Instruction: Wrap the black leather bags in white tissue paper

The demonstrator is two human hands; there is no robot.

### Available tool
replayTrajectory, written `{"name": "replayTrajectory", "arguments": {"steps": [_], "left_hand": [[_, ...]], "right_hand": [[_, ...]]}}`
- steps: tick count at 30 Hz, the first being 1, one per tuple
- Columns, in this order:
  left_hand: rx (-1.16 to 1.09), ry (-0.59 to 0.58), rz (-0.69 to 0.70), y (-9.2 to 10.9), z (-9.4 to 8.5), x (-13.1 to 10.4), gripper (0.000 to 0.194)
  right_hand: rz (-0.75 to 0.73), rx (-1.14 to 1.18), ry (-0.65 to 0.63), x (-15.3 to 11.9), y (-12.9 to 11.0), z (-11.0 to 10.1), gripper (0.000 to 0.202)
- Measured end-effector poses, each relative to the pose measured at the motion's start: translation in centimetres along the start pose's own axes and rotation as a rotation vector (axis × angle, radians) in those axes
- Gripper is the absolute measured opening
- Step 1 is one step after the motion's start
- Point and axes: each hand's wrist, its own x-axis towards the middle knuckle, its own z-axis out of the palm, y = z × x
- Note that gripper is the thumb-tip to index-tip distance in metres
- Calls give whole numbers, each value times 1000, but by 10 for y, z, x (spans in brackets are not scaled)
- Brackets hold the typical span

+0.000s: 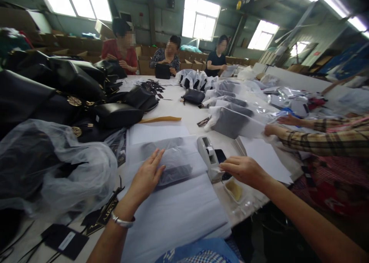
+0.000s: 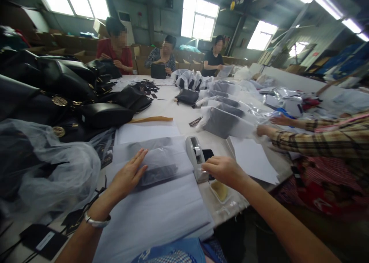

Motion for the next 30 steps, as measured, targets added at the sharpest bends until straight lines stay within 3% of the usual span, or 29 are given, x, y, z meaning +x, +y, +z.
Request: {"name": "replayTrajectory", "arguments": {"steps": [4,9,14,17,20,25,28,30], "left_hand": [[-62,-9,-127,-6,-11,4,57],[-105,40,-151,-16,-11,5,64],[-70,77,-239,-18,-7,2,69],[-29,77,-306,-18,-3,1,71],[-8,89,-340,-17,0,-1,73],[-36,100,-346,-18,3,-3,73],[-40,109,-307,-18,3,-3,71],[-29,111,-298,-17,3,-3,69]], "right_hand": [[-242,48,-98,80,-21,1,27],[-466,161,-241,185,-46,26,31],[-624,-33,-414,264,-67,56,29],[-696,-216,-522,288,-80,67,27],[-718,-330,-553,295,-90,71,27],[-686,-406,-475,297,-91,72,43],[-602,-432,-424,301,-84,73,62],[-529,-370,-434,302,-75,74,64]]}}
